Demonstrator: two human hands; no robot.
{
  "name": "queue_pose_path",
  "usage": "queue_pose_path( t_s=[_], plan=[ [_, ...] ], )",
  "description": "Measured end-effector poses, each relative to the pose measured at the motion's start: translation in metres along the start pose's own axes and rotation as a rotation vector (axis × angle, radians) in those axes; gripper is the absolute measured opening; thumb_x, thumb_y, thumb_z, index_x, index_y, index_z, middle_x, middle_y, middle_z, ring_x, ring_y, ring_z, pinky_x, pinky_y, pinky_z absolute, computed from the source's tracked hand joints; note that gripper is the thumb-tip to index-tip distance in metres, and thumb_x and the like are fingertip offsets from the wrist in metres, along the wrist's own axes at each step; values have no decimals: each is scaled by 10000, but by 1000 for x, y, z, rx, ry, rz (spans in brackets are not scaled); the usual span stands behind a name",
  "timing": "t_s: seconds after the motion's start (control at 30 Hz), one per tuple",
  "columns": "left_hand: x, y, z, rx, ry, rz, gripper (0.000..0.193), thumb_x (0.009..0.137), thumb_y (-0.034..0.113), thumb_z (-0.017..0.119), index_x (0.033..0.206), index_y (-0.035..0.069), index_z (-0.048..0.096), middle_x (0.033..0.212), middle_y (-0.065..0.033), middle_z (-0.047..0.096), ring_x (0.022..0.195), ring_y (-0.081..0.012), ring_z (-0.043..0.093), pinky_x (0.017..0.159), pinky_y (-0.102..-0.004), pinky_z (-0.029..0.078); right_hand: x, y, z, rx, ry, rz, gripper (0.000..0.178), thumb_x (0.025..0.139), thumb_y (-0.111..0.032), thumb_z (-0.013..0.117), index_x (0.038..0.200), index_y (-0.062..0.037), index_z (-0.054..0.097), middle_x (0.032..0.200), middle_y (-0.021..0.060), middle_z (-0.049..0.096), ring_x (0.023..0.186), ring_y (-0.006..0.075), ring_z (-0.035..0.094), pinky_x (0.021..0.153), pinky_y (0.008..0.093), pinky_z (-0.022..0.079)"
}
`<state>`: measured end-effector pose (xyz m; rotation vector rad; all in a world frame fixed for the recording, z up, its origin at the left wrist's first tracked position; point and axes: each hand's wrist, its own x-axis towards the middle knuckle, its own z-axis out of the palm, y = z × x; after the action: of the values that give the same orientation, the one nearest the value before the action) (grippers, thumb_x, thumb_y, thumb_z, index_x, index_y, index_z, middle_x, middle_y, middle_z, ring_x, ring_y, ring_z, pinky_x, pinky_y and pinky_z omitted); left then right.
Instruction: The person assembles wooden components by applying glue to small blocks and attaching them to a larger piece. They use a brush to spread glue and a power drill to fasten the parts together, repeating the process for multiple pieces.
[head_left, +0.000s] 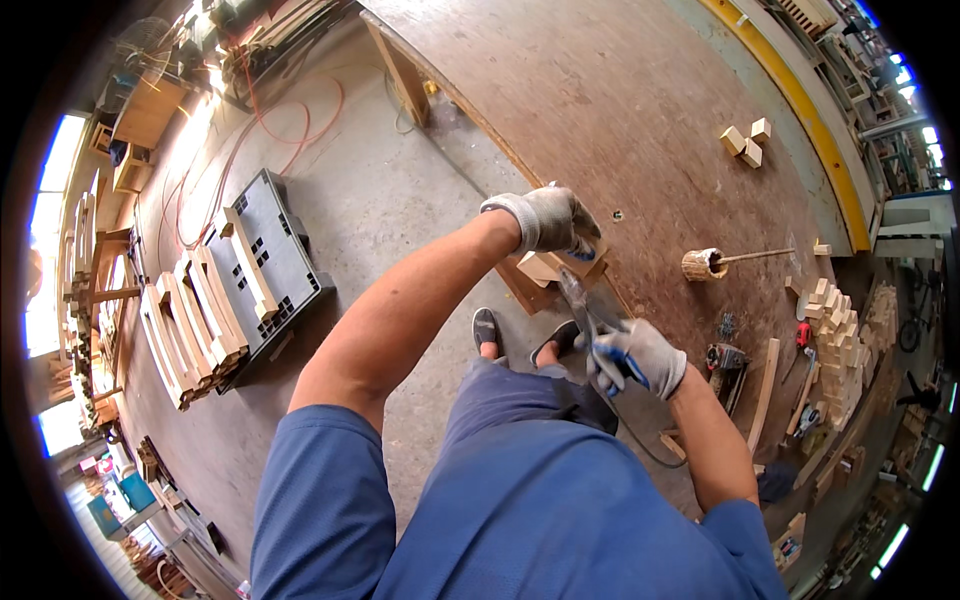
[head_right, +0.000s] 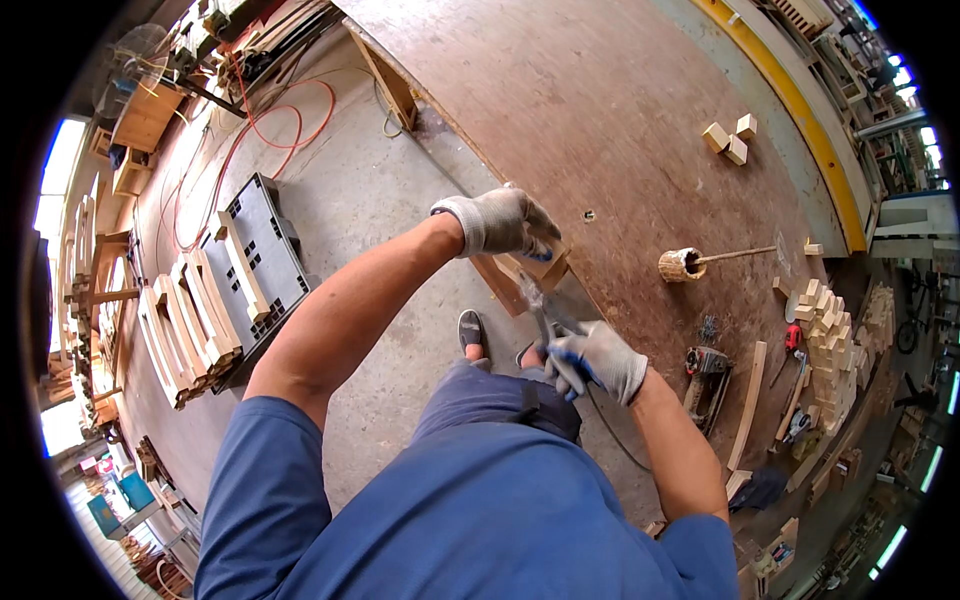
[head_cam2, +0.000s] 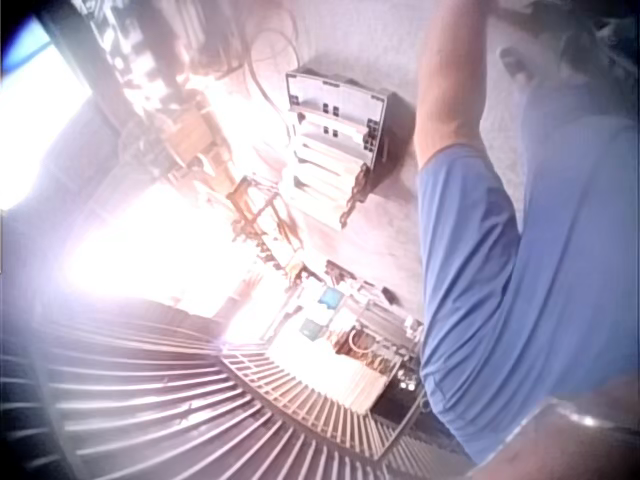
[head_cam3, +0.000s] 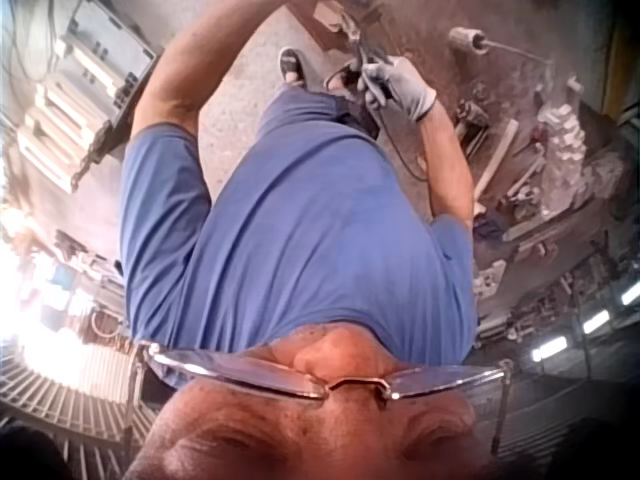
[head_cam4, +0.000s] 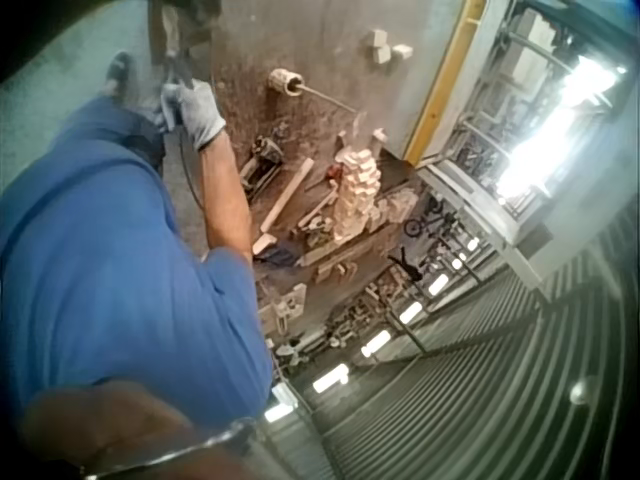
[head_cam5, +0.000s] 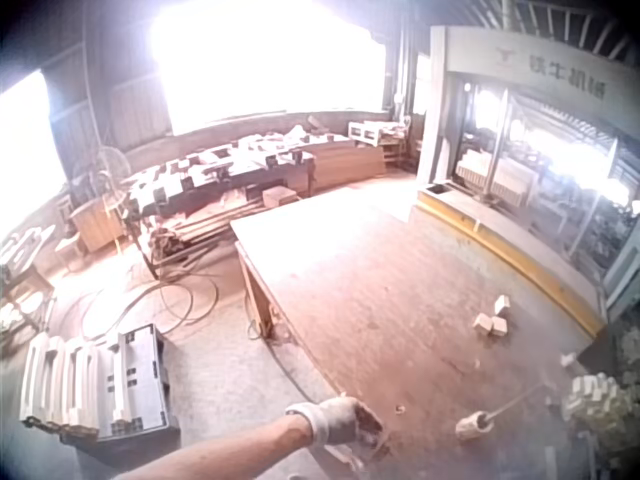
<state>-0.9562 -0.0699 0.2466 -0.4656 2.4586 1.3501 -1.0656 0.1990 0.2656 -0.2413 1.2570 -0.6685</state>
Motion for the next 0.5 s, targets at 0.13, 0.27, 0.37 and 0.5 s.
queue_pose_path(
  t_s=[0.13, 0.27, 0.37, 0.5],
  plan=[
    [-4, 5, -4, 19, -19, -27, 405, 878, 232, 801, 1272, 149, 767, 1238, -108, 767, 1146, -278, 723, 1014, -360, 543, -5, -6, 19, -144, -63, 34, 291, 987, -225, 642, 1132, 25, 672, 849, 131, 737, 624, 186, 705, 566, 303, 568],
    [-2, 2, 0, 14, -4, -54, 408, 874, 240, 805, 1269, 143, 769, 1240, -114, 765, 1150, -289, 721, 1015, -366, 543, -2, -4, 30, -213, -142, 94, 238, 1000, -201, 648, 1098, 14, 669, 839, 121, 737, 625, 179, 706, 564, 302, 567],
    [-1, 3, -2, 6, -17, -52, 407, 872, 235, 805, 1265, 135, 769, 1236, -115, 766, 1147, -290, 722, 1014, -366, 544, 1, -5, 28, -224, -90, 94, 232, 999, -194, 651, 1082, 23, 661, 827, 116, 736, 623, 180, 706, 560, 305, 566],
    [-1, 1, -2, -7, -13, -34, 402, 870, 229, 803, 1259, 133, 772, 1232, -113, 768, 1139, -282, 725, 1012, -366, 545, -2, -13, 28, -251, -91, 74, 222, 994, -185, 658, 1053, 29, 665, 818, 112, 736, 619, 180, 705, 565, 313, 573]
  ],
)
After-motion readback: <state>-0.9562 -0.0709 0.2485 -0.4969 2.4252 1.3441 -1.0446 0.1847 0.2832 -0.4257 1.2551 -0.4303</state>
